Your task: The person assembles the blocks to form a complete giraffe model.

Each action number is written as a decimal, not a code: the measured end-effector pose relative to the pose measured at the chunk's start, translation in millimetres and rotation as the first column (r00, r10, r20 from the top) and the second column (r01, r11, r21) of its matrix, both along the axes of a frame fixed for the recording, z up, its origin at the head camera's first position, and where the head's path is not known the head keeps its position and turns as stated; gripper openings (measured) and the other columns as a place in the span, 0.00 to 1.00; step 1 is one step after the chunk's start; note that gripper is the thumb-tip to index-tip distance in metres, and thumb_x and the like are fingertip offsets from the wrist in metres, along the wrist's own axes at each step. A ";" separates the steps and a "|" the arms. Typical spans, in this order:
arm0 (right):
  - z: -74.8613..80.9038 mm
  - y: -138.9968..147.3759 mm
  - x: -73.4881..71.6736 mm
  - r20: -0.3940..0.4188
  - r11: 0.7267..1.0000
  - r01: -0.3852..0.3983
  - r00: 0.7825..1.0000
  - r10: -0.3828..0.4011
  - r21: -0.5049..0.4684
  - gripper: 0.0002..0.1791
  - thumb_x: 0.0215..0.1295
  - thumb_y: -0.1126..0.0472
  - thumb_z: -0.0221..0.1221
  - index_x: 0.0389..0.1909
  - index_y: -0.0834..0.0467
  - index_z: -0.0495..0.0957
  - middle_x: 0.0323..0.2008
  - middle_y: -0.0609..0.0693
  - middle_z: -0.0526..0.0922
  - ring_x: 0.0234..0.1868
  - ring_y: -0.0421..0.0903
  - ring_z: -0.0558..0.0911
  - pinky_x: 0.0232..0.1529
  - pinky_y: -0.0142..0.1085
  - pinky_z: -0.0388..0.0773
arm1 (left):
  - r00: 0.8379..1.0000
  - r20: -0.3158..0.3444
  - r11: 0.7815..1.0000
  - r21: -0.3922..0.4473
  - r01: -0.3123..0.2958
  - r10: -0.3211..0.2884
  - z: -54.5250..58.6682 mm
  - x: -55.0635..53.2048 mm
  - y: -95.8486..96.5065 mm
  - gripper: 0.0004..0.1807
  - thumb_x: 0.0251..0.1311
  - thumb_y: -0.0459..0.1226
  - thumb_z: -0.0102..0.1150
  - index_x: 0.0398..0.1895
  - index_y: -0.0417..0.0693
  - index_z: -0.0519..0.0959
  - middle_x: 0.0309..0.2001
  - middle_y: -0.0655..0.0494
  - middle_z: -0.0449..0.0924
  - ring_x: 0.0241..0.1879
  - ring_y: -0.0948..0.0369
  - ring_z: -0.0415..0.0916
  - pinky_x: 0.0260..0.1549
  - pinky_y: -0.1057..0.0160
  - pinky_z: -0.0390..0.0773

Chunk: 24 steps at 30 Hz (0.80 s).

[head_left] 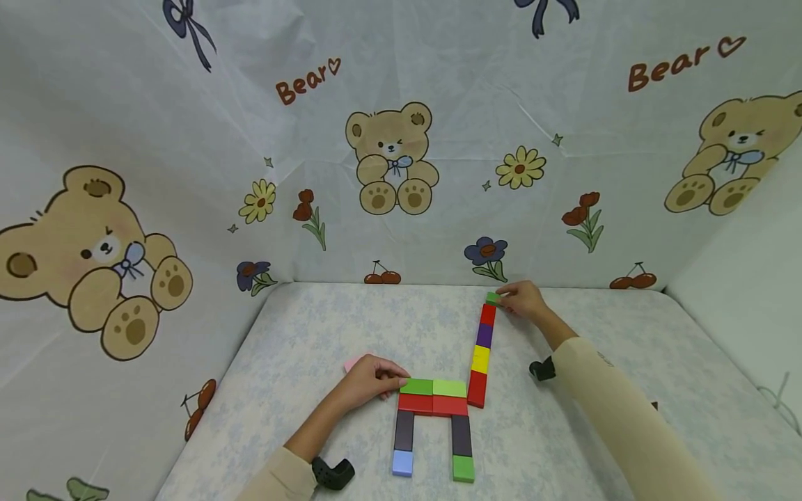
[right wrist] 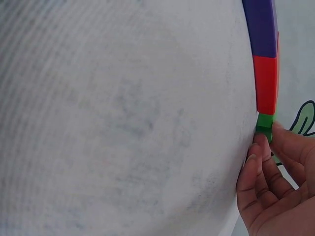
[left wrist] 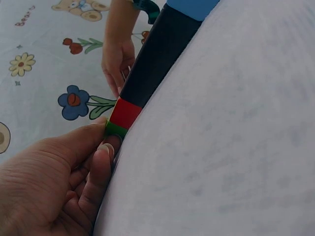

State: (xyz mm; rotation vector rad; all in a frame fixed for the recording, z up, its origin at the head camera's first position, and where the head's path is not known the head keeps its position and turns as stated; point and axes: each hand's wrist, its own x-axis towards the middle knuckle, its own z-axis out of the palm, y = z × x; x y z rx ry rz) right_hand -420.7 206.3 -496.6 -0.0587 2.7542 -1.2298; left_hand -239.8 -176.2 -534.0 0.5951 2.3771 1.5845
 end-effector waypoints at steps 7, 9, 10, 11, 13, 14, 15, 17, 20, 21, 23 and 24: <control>1.2 0.0 -2.5 -0.009 0.999 -0.034 0.999 0.034 0.013 0.18 0.71 0.63 0.62 0.59 0.65 0.81 0.46 0.62 0.85 0.34 0.48 0.78 0.34 0.32 0.79 | 1.000 0.000 1.000 -0.003 0.003 -0.003 0.7 -1.9 -1.0 0.06 0.66 0.41 0.68 0.42 0.54 0.90 0.25 0.57 0.84 0.21 0.63 0.76 0.23 0.66 0.80; 1.3 0.4 -2.7 -0.007 0.999 -0.042 0.999 0.042 0.014 0.18 0.71 0.63 0.62 0.59 0.65 0.81 0.45 0.62 0.85 0.34 0.49 0.78 0.34 0.33 0.79 | 1.000 -0.003 1.000 -0.006 0.004 -0.004 0.8 -2.2 -1.2 0.06 0.66 0.41 0.68 0.42 0.54 0.90 0.25 0.57 0.84 0.21 0.63 0.76 0.23 0.66 0.80; 1.3 0.6 -2.6 -0.005 0.999 -0.045 0.999 0.045 0.013 0.18 0.71 0.63 0.62 0.59 0.65 0.81 0.45 0.61 0.85 0.34 0.49 0.78 0.34 0.33 0.79 | 1.000 -0.003 1.000 -0.006 0.004 -0.004 0.8 -2.3 -1.3 0.06 0.66 0.41 0.68 0.42 0.54 0.90 0.25 0.57 0.84 0.21 0.63 0.76 0.23 0.66 0.80; 1.4 0.6 -2.2 -0.002 0.999 -0.048 0.999 0.048 0.013 0.18 0.72 0.63 0.62 0.59 0.65 0.81 0.45 0.61 0.85 0.34 0.49 0.78 0.35 0.33 0.79 | 1.000 -0.004 1.000 -0.006 0.004 -0.004 0.6 -2.4 -1.3 0.06 0.66 0.41 0.68 0.42 0.54 0.90 0.24 0.57 0.84 0.21 0.63 0.76 0.23 0.66 0.80; 1.3 0.6 -1.5 0.004 0.999 -0.049 0.999 0.049 0.009 0.18 0.72 0.63 0.62 0.59 0.64 0.82 0.46 0.61 0.85 0.35 0.49 0.78 0.35 0.33 0.79 | 1.000 -0.004 1.000 -0.005 0.003 -0.003 0.0 -2.4 -1.3 0.06 0.66 0.41 0.68 0.42 0.54 0.90 0.24 0.57 0.83 0.21 0.63 0.76 0.23 0.66 0.79; 1.1 0.5 -1.1 0.007 0.999 -0.049 0.999 0.049 0.007 0.18 0.72 0.63 0.62 0.59 0.64 0.82 0.46 0.61 0.85 0.35 0.49 0.78 0.35 0.32 0.79 | 1.000 -0.004 1.000 -0.004 0.003 -0.003 -0.3 -2.3 -1.2 0.06 0.66 0.41 0.68 0.42 0.54 0.90 0.24 0.58 0.83 0.21 0.63 0.76 0.23 0.66 0.79; 1.0 0.4 -0.6 0.010 0.999 -0.048 0.999 0.048 0.004 0.18 0.72 0.63 0.62 0.59 0.64 0.82 0.46 0.61 0.85 0.35 0.48 0.78 0.35 0.32 0.79 | 1.000 -0.003 1.000 -0.003 0.004 -0.004 -0.8 -2.2 -1.1 0.06 0.66 0.41 0.68 0.42 0.54 0.90 0.24 0.58 0.83 0.21 0.63 0.76 0.23 0.66 0.79; 0.3 0.3 -0.1 0.013 0.999 -0.041 0.999 0.041 -0.002 0.17 0.72 0.63 0.62 0.58 0.64 0.82 0.46 0.61 0.85 0.35 0.48 0.78 0.34 0.32 0.79 | 1.000 -0.003 1.000 -0.003 0.003 -0.003 -1.5 -1.8 -0.8 0.06 0.66 0.41 0.68 0.42 0.55 0.90 0.24 0.58 0.83 0.20 0.63 0.76 0.23 0.66 0.79; -0.1 0.1 1.2 0.017 0.999 -0.039 0.999 0.040 -0.005 0.17 0.72 0.62 0.62 0.58 0.64 0.82 0.45 0.60 0.85 0.35 0.49 0.78 0.34 0.32 0.79 | 1.000 -0.003 1.000 -0.004 0.000 0.000 -1.9 -1.2 -0.4 0.06 0.66 0.41 0.68 0.42 0.55 0.90 0.23 0.58 0.83 0.20 0.64 0.75 0.23 0.66 0.79; 0.0 0.1 1.6 0.018 0.999 -0.038 0.999 0.038 -0.006 0.17 0.72 0.62 0.62 0.58 0.64 0.82 0.44 0.59 0.85 0.35 0.49 0.78 0.34 0.33 0.79 | 1.000 -0.003 1.000 -0.004 0.000 0.000 -1.9 -1.0 -0.4 0.06 0.66 0.41 0.68 0.42 0.55 0.90 0.23 0.58 0.83 0.20 0.64 0.75 0.23 0.66 0.79; 0.2 0.0 2.5 0.021 0.999 -0.037 0.999 0.037 -0.004 0.17 0.72 0.62 0.62 0.58 0.64 0.83 0.44 0.59 0.84 0.36 0.49 0.77 0.34 0.33 0.79 | 1.000 -0.004 1.000 -0.003 0.000 0.000 -1.6 -0.7 -0.2 0.06 0.66 0.41 0.68 0.42 0.54 0.90 0.23 0.58 0.83 0.20 0.64 0.75 0.22 0.66 0.79; 0.5 0.0 3.1 0.022 0.999 -0.043 0.999 0.043 0.001 0.17 0.72 0.62 0.62 0.58 0.64 0.82 0.44 0.59 0.84 0.36 0.50 0.77 0.35 0.33 0.79 | 1.000 -0.005 1.000 -0.004 -0.001 0.001 -1.5 -0.6 -0.1 0.06 0.66 0.41 0.68 0.42 0.54 0.90 0.23 0.59 0.83 0.20 0.64 0.75 0.22 0.66 0.79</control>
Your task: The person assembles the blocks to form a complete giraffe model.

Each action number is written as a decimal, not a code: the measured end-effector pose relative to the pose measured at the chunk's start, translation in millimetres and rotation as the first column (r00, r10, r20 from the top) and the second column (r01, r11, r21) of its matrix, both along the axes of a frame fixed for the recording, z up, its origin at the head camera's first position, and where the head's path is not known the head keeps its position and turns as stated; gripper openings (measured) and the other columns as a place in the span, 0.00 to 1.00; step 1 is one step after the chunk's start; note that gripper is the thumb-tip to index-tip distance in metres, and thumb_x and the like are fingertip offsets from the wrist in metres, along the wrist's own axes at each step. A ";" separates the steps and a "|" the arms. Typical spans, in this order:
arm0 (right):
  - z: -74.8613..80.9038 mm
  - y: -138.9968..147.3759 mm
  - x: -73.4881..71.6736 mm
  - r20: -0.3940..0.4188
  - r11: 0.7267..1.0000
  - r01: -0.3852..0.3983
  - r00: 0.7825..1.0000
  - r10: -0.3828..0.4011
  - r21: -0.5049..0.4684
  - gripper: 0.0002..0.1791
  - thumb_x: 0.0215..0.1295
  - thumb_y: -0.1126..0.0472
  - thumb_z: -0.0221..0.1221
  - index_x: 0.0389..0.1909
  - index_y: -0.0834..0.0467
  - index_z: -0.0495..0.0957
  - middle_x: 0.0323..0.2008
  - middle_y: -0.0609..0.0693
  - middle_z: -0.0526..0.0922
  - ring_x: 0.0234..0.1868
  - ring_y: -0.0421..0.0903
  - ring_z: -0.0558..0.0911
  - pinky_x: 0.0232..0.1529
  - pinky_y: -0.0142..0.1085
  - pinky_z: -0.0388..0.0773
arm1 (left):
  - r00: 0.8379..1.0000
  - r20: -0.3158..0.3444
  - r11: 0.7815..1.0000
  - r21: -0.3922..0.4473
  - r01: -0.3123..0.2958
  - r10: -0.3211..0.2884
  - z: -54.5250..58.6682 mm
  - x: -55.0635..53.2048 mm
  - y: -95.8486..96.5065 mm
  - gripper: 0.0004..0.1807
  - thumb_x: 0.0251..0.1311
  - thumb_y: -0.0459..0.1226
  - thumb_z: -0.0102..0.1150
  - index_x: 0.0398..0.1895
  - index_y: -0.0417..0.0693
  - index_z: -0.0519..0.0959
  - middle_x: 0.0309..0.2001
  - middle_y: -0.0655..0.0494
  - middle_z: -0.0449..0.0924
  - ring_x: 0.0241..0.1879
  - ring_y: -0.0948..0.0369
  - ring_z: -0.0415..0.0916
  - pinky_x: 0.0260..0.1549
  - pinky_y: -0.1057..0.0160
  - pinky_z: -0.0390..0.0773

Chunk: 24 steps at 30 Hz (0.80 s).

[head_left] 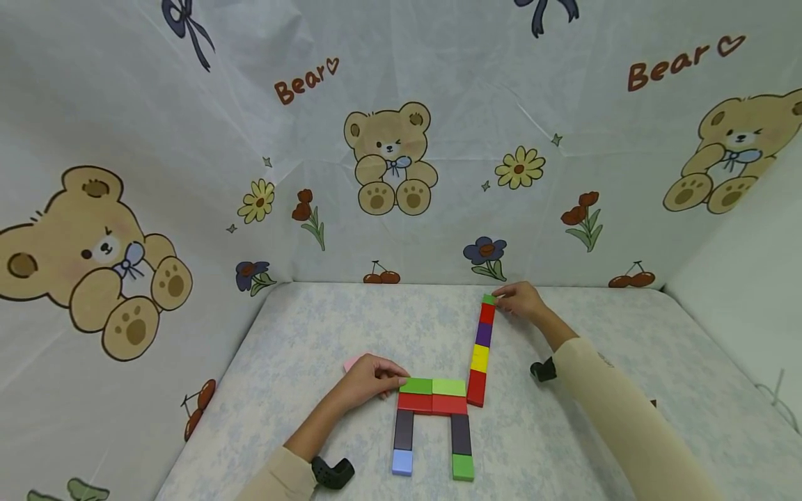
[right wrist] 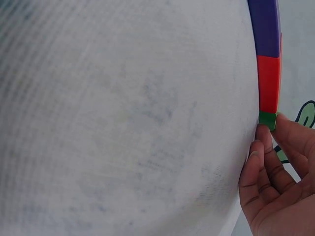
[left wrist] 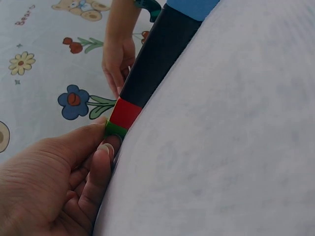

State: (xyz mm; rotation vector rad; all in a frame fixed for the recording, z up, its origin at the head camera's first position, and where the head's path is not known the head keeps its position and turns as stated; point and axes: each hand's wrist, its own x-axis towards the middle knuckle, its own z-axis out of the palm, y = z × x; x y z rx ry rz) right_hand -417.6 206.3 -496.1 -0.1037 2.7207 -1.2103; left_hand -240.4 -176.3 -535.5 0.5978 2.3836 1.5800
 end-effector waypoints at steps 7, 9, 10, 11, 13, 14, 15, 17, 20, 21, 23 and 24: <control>6.2 1.7 3.5 0.011 1.000 -0.008 1.000 0.008 0.001 0.19 0.73 0.61 0.60 0.61 0.65 0.80 0.47 0.61 0.84 0.39 0.51 0.80 0.37 0.34 0.81 | 1.000 -0.010 1.000 -0.008 0.001 -0.001 1.3 -0.4 1.0 0.06 0.66 0.40 0.67 0.42 0.54 0.90 0.23 0.59 0.82 0.20 0.64 0.75 0.23 0.66 0.79; 10.6 3.7 6.4 0.010 1.000 -0.019 1.000 0.019 0.019 0.20 0.73 0.61 0.60 0.61 0.66 0.79 0.48 0.62 0.84 0.39 0.52 0.80 0.38 0.35 0.82 | 1.000 -0.016 1.000 -0.013 0.000 0.000 1.5 -0.3 1.3 0.06 0.66 0.41 0.67 0.42 0.54 0.90 0.23 0.59 0.82 0.20 0.64 0.75 0.23 0.66 0.78; 12.8 5.0 8.0 0.010 0.999 -0.021 1.000 0.021 0.029 0.20 0.73 0.61 0.59 0.61 0.65 0.79 0.48 0.62 0.84 0.39 0.52 0.80 0.38 0.36 0.82 | 1.000 -0.019 1.000 -0.017 -0.001 0.001 1.6 -0.2 1.4 0.06 0.66 0.41 0.68 0.42 0.54 0.90 0.23 0.59 0.82 0.20 0.64 0.75 0.22 0.66 0.78; 15.4 6.6 10.2 0.005 0.999 -0.029 1.000 0.029 0.039 0.20 0.73 0.60 0.59 0.61 0.66 0.78 0.48 0.63 0.84 0.39 0.53 0.81 0.39 0.37 0.83 | 1.000 -0.023 1.000 -0.022 -0.002 0.001 1.6 -0.2 1.4 0.06 0.66 0.41 0.68 0.42 0.55 0.90 0.23 0.59 0.82 0.20 0.64 0.75 0.22 0.65 0.78; 21.0 10.2 15.8 -0.005 0.999 -0.037 0.999 0.037 0.038 0.20 0.74 0.60 0.59 0.61 0.67 0.78 0.49 0.64 0.84 0.40 0.54 0.82 0.41 0.39 0.84 | 1.000 -0.031 0.999 -0.032 -0.002 0.001 1.1 -0.1 1.4 0.06 0.66 0.42 0.68 0.42 0.55 0.90 0.23 0.59 0.82 0.20 0.64 0.75 0.22 0.65 0.78; 23.9 12.2 18.9 -0.016 0.998 -0.046 0.999 0.047 0.036 0.20 0.74 0.60 0.59 0.61 0.68 0.78 0.49 0.64 0.84 0.41 0.56 0.82 0.42 0.41 0.84 | 0.999 -0.034 0.999 -0.036 -0.003 0.001 1.2 0.1 1.4 0.06 0.66 0.42 0.68 0.43 0.56 0.90 0.23 0.59 0.82 0.20 0.64 0.75 0.22 0.65 0.78; 26.9 14.3 22.4 -0.027 0.998 -0.053 0.998 0.054 0.031 0.20 0.75 0.60 0.58 0.61 0.68 0.77 0.50 0.65 0.84 0.42 0.57 0.82 0.43 0.43 0.84 | 0.999 -0.036 0.999 -0.038 -0.004 0.003 0.8 0.0 1.4 0.06 0.66 0.42 0.68 0.43 0.56 0.90 0.23 0.60 0.82 0.20 0.64 0.75 0.22 0.65 0.78; 33.0 18.5 30.1 -0.057 0.997 -0.069 0.996 0.070 0.020 0.20 0.75 0.61 0.58 0.61 0.69 0.77 0.50 0.66 0.84 0.43 0.60 0.83 0.45 0.46 0.84 | 0.999 -0.037 0.999 -0.037 -0.004 0.003 -0.2 -0.4 1.4 0.06 0.66 0.42 0.68 0.43 0.56 0.90 0.23 0.60 0.83 0.20 0.64 0.75 0.23 0.65 0.79; 41.1 26.0 42.8 -0.103 0.994 -0.103 0.989 0.106 0.034 0.20 0.76 0.61 0.56 0.60 0.71 0.77 0.49 0.67 0.84 0.44 0.63 0.83 0.43 0.46 0.84 | 0.999 -0.038 0.999 -0.037 -0.004 0.002 -1.7 -0.7 1.3 0.07 0.65 0.43 0.68 0.42 0.56 0.90 0.23 0.59 0.83 0.20 0.63 0.76 0.23 0.65 0.79; 43.6 28.6 47.3 -0.114 0.993 -0.109 0.987 0.113 0.037 0.19 0.76 0.61 0.56 0.59 0.70 0.78 0.49 0.67 0.84 0.44 0.63 0.83 0.43 0.46 0.84 | 0.999 -0.038 0.999 -0.039 -0.003 0.001 -2.1 -0.7 1.2 0.07 0.65 0.43 0.68 0.42 0.56 0.90 0.23 0.59 0.83 0.20 0.63 0.76 0.23 0.65 0.79; 47.8 34.5 56.3 -0.142 0.992 -0.117 0.982 0.123 0.047 0.19 0.76 0.60 0.57 0.58 0.70 0.78 0.47 0.67 0.85 0.43 0.63 0.83 0.41 0.45 0.85 | 0.999 -0.039 0.999 -0.043 -0.002 0.000 -2.7 -0.7 0.9 0.07 0.65 0.43 0.68 0.42 0.56 0.90 0.23 0.59 0.83 0.20 0.63 0.76 0.23 0.64 0.79; 49.8 37.5 61.1 -0.155 0.991 -0.120 0.980 0.127 0.054 0.19 0.76 0.60 0.57 0.57 0.69 0.79 0.46 0.66 0.85 0.43 0.63 0.83 0.40 0.45 0.85 | 0.999 -0.038 0.999 -0.043 -0.002 0.000 -2.8 -0.7 0.8 0.07 0.65 0.43 0.68 0.42 0.56 0.90 0.24 0.59 0.83 0.20 0.63 0.76 0.23 0.64 0.79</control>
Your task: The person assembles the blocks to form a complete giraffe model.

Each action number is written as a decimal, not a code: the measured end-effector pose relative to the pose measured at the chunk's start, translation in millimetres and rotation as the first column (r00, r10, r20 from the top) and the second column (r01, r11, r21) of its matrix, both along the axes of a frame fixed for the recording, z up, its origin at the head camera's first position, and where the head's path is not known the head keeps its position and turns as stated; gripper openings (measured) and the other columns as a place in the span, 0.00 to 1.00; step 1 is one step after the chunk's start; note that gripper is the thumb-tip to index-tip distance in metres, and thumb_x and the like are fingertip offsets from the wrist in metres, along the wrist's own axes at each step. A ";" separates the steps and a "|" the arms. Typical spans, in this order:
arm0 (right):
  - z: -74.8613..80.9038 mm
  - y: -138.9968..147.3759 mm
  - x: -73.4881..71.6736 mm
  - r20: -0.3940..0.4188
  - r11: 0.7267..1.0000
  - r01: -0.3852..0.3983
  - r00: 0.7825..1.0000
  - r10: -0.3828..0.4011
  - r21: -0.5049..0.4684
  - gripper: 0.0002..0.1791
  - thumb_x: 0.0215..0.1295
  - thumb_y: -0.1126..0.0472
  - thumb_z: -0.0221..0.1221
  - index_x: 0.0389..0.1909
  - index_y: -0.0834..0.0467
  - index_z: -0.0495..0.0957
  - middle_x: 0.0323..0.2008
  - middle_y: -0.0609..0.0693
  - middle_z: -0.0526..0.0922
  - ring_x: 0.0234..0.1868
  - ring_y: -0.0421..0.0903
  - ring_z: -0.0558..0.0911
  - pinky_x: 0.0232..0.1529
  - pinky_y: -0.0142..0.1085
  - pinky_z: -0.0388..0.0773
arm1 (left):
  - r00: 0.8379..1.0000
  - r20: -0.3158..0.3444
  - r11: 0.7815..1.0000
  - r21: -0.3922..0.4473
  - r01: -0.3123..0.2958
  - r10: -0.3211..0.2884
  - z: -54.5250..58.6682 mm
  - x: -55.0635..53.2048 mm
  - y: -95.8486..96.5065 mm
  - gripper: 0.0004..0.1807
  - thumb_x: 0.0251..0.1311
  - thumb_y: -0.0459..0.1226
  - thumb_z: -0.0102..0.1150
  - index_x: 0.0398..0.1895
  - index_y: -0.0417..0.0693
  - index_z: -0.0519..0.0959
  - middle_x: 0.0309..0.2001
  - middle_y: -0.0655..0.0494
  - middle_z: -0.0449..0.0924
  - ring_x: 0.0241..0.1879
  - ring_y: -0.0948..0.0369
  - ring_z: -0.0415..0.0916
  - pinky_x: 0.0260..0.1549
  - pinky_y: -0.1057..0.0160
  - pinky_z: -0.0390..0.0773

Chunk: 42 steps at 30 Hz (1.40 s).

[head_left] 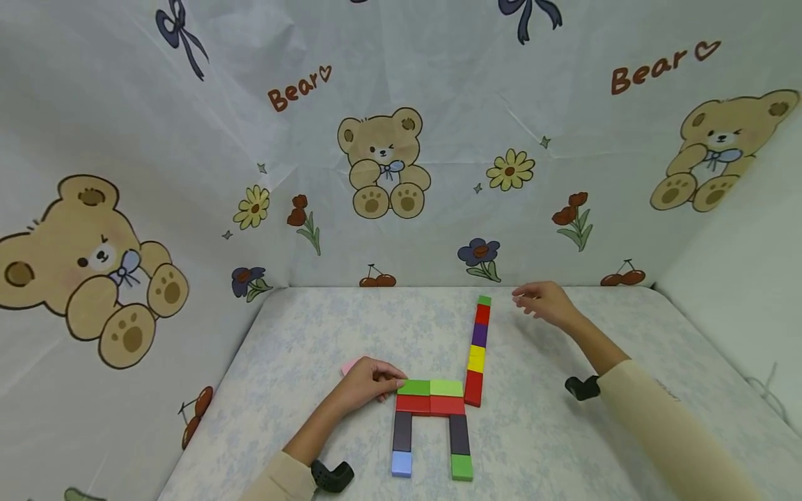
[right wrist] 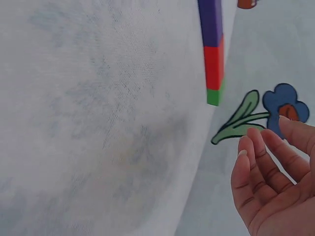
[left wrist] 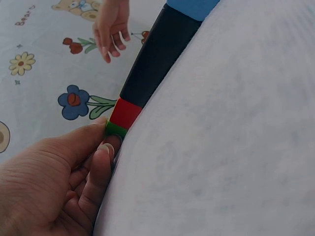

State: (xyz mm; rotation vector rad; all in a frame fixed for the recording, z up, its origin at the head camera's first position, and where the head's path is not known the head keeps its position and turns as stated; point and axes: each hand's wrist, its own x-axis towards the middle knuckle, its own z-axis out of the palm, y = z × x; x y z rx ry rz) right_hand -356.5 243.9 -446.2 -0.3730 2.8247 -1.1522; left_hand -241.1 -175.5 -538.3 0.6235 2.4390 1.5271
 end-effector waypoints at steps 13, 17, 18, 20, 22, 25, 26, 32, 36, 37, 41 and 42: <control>21.4 33.4 74.2 -0.124 0.997 -0.010 0.992 0.018 0.070 0.18 0.75 0.55 0.59 0.55 0.64 0.82 0.39 0.54 0.88 0.35 0.51 0.83 0.32 0.39 0.80 | 1.000 0.016 0.999 0.031 0.010 -0.011 4.0 1.7 -0.6 0.07 0.66 0.41 0.67 0.44 0.52 0.90 0.26 0.59 0.84 0.20 0.64 0.76 0.23 0.65 0.80; 28.1 39.7 96.5 -0.170 0.997 -0.008 0.985 0.022 0.082 0.18 0.75 0.53 0.59 0.54 0.62 0.83 0.38 0.50 0.87 0.34 0.47 0.83 0.29 0.35 0.79 | 1.000 0.012 0.999 0.043 0.008 -0.009 6.3 2.0 -1.4 0.08 0.66 0.39 0.67 0.43 0.49 0.90 0.27 0.57 0.84 0.20 0.65 0.76 0.23 0.66 0.80; 28.6 41.9 101.8 -0.180 0.996 -0.009 0.983 0.024 0.084 0.18 0.75 0.53 0.59 0.54 0.62 0.83 0.38 0.50 0.87 0.34 0.47 0.83 0.29 0.35 0.79 | 1.000 0.008 0.999 0.042 0.007 -0.007 6.5 2.4 -1.4 0.07 0.66 0.39 0.67 0.43 0.49 0.90 0.27 0.57 0.84 0.20 0.65 0.76 0.23 0.66 0.79; 28.5 47.1 112.4 -0.181 0.996 -0.009 0.983 0.024 0.085 0.18 0.75 0.53 0.59 0.55 0.61 0.83 0.38 0.49 0.87 0.34 0.45 0.83 0.29 0.34 0.78 | 1.000 0.006 0.999 0.035 0.002 -0.002 6.2 3.8 -1.4 0.07 0.66 0.39 0.68 0.43 0.50 0.90 0.26 0.58 0.84 0.20 0.65 0.75 0.23 0.66 0.79; 27.0 53.5 123.0 -0.183 0.996 -0.008 0.983 0.024 0.089 0.17 0.75 0.54 0.59 0.55 0.61 0.82 0.38 0.48 0.87 0.33 0.42 0.82 0.28 0.34 0.78 | 1.000 0.009 1.000 0.030 0.004 -0.004 5.6 5.1 -0.9 0.07 0.66 0.39 0.68 0.43 0.50 0.90 0.26 0.58 0.84 0.20 0.65 0.75 0.23 0.66 0.79; 23.7 64.2 137.7 -0.182 0.994 0.019 0.983 0.000 0.105 0.18 0.75 0.53 0.59 0.55 0.61 0.82 0.37 0.47 0.86 0.32 0.38 0.81 0.27 0.34 0.77 | 1.000 0.021 1.000 0.021 0.007 -0.007 4.6 5.8 -0.3 0.07 0.66 0.40 0.68 0.44 0.51 0.90 0.26 0.59 0.84 0.20 0.65 0.75 0.23 0.66 0.79; 22.6 68.0 142.0 -0.184 0.993 0.032 0.983 -0.011 0.113 0.18 0.75 0.53 0.59 0.55 0.61 0.82 0.36 0.47 0.86 0.32 0.38 0.82 0.27 0.34 0.76 | 1.000 0.020 1.000 0.019 0.008 -0.008 4.7 5.5 -0.1 0.07 0.66 0.40 0.68 0.44 0.52 0.90 0.26 0.59 0.84 0.20 0.65 0.75 0.23 0.66 0.79; 15.2 95.1 158.2 -0.195 0.979 0.077 0.980 -0.039 0.190 0.18 0.74 0.53 0.61 0.56 0.60 0.82 0.38 0.49 0.86 0.34 0.34 0.80 0.26 0.34 0.74 | 1.000 0.011 0.999 0.032 -0.005 0.004 -0.2 3.5 1.1 0.07 0.65 0.41 0.68 0.43 0.53 0.90 0.25 0.58 0.84 0.20 0.64 0.76 0.23 0.66 0.79; 6.2 117.5 165.0 -0.237 0.973 0.018 0.971 0.038 0.228 0.13 0.69 0.64 0.64 0.53 0.57 0.84 0.40 0.46 0.86 0.37 0.29 0.78 0.28 0.33 0.76 | 1.000 0.020 0.999 0.038 -0.002 0.002 -1.4 2.6 0.9 0.07 0.65 0.41 0.69 0.43 0.53 0.90 0.25 0.57 0.83 0.20 0.63 0.76 0.23 0.65 0.79; 3.5 122.9 167.1 -0.240 0.972 -0.006 0.969 0.064 0.236 0.15 0.67 0.69 0.64 0.53 0.56 0.84 0.41 0.43 0.86 0.39 0.29 0.78 0.29 0.33 0.76 | 1.000 0.020 0.999 0.034 -0.002 0.001 -1.5 2.3 0.8 0.07 0.65 0.41 0.69 0.43 0.54 0.90 0.25 0.57 0.83 0.20 0.63 0.76 0.23 0.65 0.79; -9.1 139.5 173.3 -0.214 0.964 -0.085 0.967 0.141 0.251 0.30 0.54 0.81 0.63 0.54 0.50 0.85 0.47 0.33 0.82 0.46 0.20 0.72 0.31 0.32 0.78 | 1.000 0.007 1.000 0.009 -0.011 0.011 -1.3 1.6 -0.2 0.06 0.65 0.42 0.69 0.42 0.55 0.90 0.25 0.58 0.83 0.20 0.62 0.76 0.23 0.65 0.79; -11.8 142.3 174.4 -0.206 0.962 -0.109 0.965 0.163 0.251 0.33 0.51 0.82 0.63 0.55 0.50 0.84 0.48 0.31 0.81 0.48 0.18 0.70 0.31 0.32 0.79 | 1.000 0.002 1.000 0.002 -0.016 0.016 -1.1 1.7 -0.5 0.06 0.65 0.43 0.69 0.42 0.56 0.90 0.25 0.58 0.83 0.20 0.62 0.76 0.23 0.65 0.79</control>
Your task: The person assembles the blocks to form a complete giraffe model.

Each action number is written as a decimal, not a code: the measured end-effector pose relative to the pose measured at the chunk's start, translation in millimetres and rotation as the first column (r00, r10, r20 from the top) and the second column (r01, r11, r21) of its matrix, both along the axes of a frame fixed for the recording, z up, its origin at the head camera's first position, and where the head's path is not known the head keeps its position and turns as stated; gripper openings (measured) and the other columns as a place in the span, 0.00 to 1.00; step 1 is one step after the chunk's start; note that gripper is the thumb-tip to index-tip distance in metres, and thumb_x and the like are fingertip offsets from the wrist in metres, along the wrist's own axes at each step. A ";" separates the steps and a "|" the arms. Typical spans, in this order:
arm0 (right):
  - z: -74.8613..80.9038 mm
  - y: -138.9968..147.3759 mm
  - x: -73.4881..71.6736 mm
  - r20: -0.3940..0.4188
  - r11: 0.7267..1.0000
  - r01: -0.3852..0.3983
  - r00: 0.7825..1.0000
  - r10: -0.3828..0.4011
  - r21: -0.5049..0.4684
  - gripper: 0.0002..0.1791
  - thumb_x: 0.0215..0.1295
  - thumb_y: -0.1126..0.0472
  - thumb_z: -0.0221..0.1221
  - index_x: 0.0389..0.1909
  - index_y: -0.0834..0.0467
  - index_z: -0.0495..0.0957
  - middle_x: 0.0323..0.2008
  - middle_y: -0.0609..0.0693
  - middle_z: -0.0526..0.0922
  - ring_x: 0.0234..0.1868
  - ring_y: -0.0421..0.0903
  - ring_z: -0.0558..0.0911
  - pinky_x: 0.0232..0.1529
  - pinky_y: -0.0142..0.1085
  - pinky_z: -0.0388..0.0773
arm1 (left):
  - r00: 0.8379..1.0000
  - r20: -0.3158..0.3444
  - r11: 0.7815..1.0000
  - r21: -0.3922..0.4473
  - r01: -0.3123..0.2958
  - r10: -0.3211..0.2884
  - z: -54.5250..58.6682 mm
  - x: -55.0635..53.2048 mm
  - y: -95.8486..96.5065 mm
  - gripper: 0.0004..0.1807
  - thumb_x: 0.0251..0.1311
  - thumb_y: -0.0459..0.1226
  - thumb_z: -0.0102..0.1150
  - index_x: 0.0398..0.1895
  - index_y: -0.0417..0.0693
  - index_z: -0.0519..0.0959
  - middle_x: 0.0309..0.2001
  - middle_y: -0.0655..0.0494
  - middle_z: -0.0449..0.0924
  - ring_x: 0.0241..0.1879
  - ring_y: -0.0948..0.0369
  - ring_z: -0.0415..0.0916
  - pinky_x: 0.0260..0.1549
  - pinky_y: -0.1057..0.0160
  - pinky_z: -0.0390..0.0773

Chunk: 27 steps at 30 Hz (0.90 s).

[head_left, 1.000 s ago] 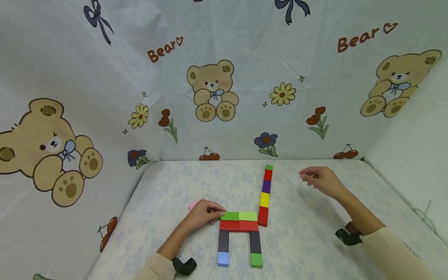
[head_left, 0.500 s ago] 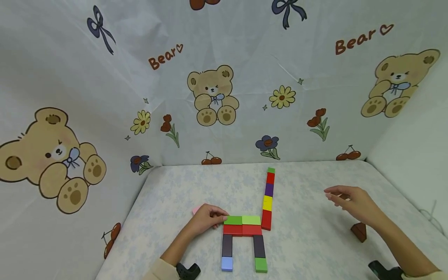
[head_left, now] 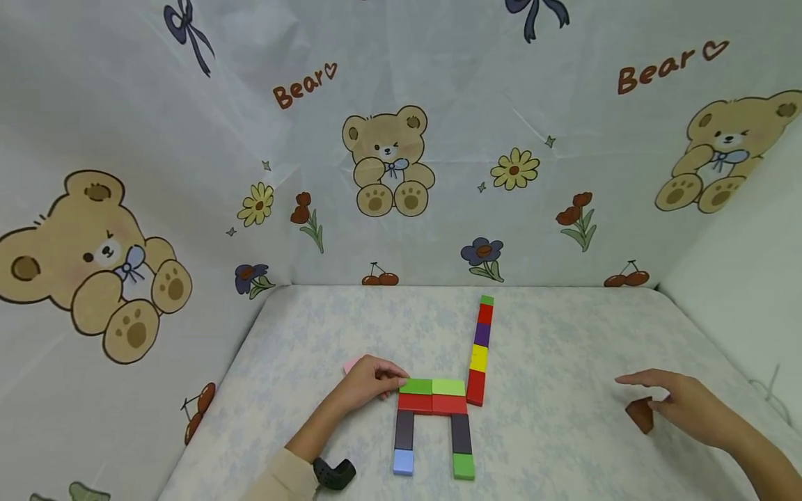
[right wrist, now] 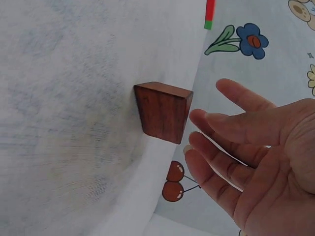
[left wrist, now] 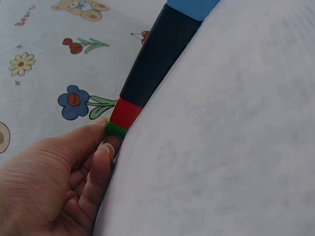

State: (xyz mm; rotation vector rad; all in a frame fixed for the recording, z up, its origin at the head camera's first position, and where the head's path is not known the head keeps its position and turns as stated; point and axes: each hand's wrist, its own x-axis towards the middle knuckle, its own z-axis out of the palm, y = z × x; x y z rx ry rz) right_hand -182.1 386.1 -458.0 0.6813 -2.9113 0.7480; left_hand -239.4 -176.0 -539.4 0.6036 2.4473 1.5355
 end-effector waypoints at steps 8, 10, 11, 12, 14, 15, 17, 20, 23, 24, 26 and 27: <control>-9.5 10.3 0.8 0.035 0.993 -0.116 0.993 0.116 0.005 0.32 0.52 0.80 0.66 0.56 0.50 0.84 0.51 0.29 0.80 0.49 0.21 0.72 0.30 0.32 0.76 | 1.000 -0.001 1.000 -0.019 0.002 -0.002 3.8 0.4 -1.8 0.07 0.66 0.43 0.68 0.43 0.56 0.90 0.26 0.60 0.84 0.21 0.62 0.76 0.23 0.64 0.79; -10.4 13.1 -0.3 0.054 0.990 -0.140 0.989 0.139 0.019 0.32 0.52 0.82 0.63 0.54 0.51 0.84 0.51 0.32 0.81 0.49 0.22 0.73 0.31 0.31 0.76 | 1.000 0.001 1.000 -0.012 0.004 -0.004 4.2 1.2 -1.5 0.07 0.66 0.42 0.68 0.44 0.55 0.90 0.26 0.60 0.84 0.21 0.62 0.76 0.23 0.64 0.79; -11.1 14.7 -0.7 0.059 0.988 -0.152 0.987 0.150 0.024 0.32 0.51 0.83 0.62 0.53 0.52 0.85 0.50 0.33 0.82 0.49 0.22 0.73 0.31 0.31 0.76 | 1.000 0.001 1.000 -0.010 0.005 -0.005 4.3 1.3 -1.3 0.07 0.66 0.42 0.68 0.44 0.55 0.90 0.25 0.60 0.83 0.21 0.63 0.76 0.23 0.64 0.79; -12.1 16.3 -0.9 0.069 0.986 -0.163 0.985 0.161 0.021 0.33 0.49 0.85 0.60 0.53 0.52 0.85 0.50 0.33 0.82 0.49 0.23 0.74 0.32 0.30 0.75 | 1.000 -0.001 1.000 -0.008 0.005 -0.005 4.3 1.2 -1.2 0.07 0.66 0.42 0.67 0.43 0.55 0.90 0.25 0.60 0.83 0.20 0.63 0.76 0.23 0.64 0.79; -15.1 19.4 -1.0 0.083 0.983 -0.184 0.980 0.183 0.003 0.34 0.48 0.86 0.57 0.52 0.53 0.85 0.49 0.34 0.82 0.49 0.23 0.74 0.32 0.29 0.74 | 1.000 -0.003 1.000 -0.007 0.006 -0.006 4.4 1.0 -0.9 0.07 0.66 0.42 0.67 0.43 0.54 0.90 0.25 0.60 0.83 0.20 0.63 0.76 0.23 0.64 0.79; -17.0 20.8 -0.9 0.082 0.981 -0.194 0.977 0.194 -0.013 0.34 0.47 0.86 0.57 0.51 0.53 0.85 0.49 0.34 0.83 0.47 0.23 0.74 0.31 0.29 0.73 | 1.000 -0.005 1.000 -0.008 0.007 -0.007 4.4 0.8 -0.9 0.07 0.66 0.42 0.67 0.43 0.54 0.90 0.24 0.60 0.83 0.20 0.63 0.76 0.23 0.64 0.79; -20.4 22.8 -0.3 0.072 0.976 -0.210 0.974 0.213 -0.049 0.32 0.48 0.86 0.58 0.50 0.54 0.85 0.47 0.35 0.83 0.45 0.24 0.75 0.30 0.29 0.72 | 1.000 -0.006 1.000 -0.007 0.008 -0.008 4.2 0.0 -0.7 0.07 0.66 0.42 0.67 0.43 0.54 0.90 0.23 0.60 0.82 0.20 0.63 0.75 0.23 0.64 0.78; -24.5 24.5 0.9 0.046 0.972 -0.220 0.973 0.224 -0.082 0.30 0.49 0.85 0.63 0.50 0.56 0.84 0.47 0.36 0.83 0.43 0.26 0.76 0.28 0.30 0.73 | 1.000 0.000 1.000 -0.002 0.013 -0.013 4.2 -0.3 -0.6 0.07 0.66 0.42 0.67 0.43 0.54 0.90 0.23 0.59 0.82 0.20 0.63 0.75 0.23 0.64 0.79; -26.2 24.7 2.0 0.020 0.977 -0.205 0.978 0.206 -0.062 0.29 0.49 0.82 0.67 0.52 0.56 0.84 0.47 0.34 0.83 0.43 0.27 0.77 0.29 0.31 0.75 | 1.000 0.004 1.000 0.002 0.017 -0.017 3.8 -0.5 -0.7 0.07 0.66 0.42 0.67 0.43 0.54 0.90 0.23 0.59 0.82 0.20 0.63 0.76 0.23 0.64 0.79; -26.3 24.4 2.2 0.019 0.979 -0.197 0.980 0.198 -0.053 0.29 0.50 0.80 0.68 0.53 0.55 0.83 0.47 0.34 0.83 0.43 0.27 0.77 0.29 0.31 0.75 | 1.000 0.005 1.000 0.003 0.019 -0.019 3.9 -0.4 -0.8 0.07 0.66 0.42 0.67 0.43 0.54 0.90 0.23 0.59 0.82 0.20 0.63 0.76 0.23 0.64 0.79; -25.9 23.1 2.4 0.023 0.982 -0.186 0.982 0.187 -0.041 0.27 0.53 0.77 0.69 0.55 0.55 0.83 0.45 0.35 0.83 0.41 0.28 0.77 0.28 0.31 0.76 | 1.000 0.003 1.000 0.003 0.021 -0.021 3.7 -0.3 -0.8 0.07 0.66 0.42 0.67 0.43 0.54 0.90 0.23 0.59 0.82 0.20 0.63 0.76 0.23 0.65 0.79; -25.3 22.1 2.4 0.038 0.982 -0.182 0.982 0.184 -0.041 0.26 0.56 0.75 0.69 0.56 0.55 0.82 0.45 0.36 0.83 0.40 0.29 0.77 0.28 0.31 0.75 | 1.000 0.002 1.000 0.004 0.022 -0.022 3.5 -0.4 -0.7 0.07 0.66 0.42 0.67 0.43 0.54 0.90 0.23 0.59 0.82 0.20 0.63 0.76 0.23 0.65 0.79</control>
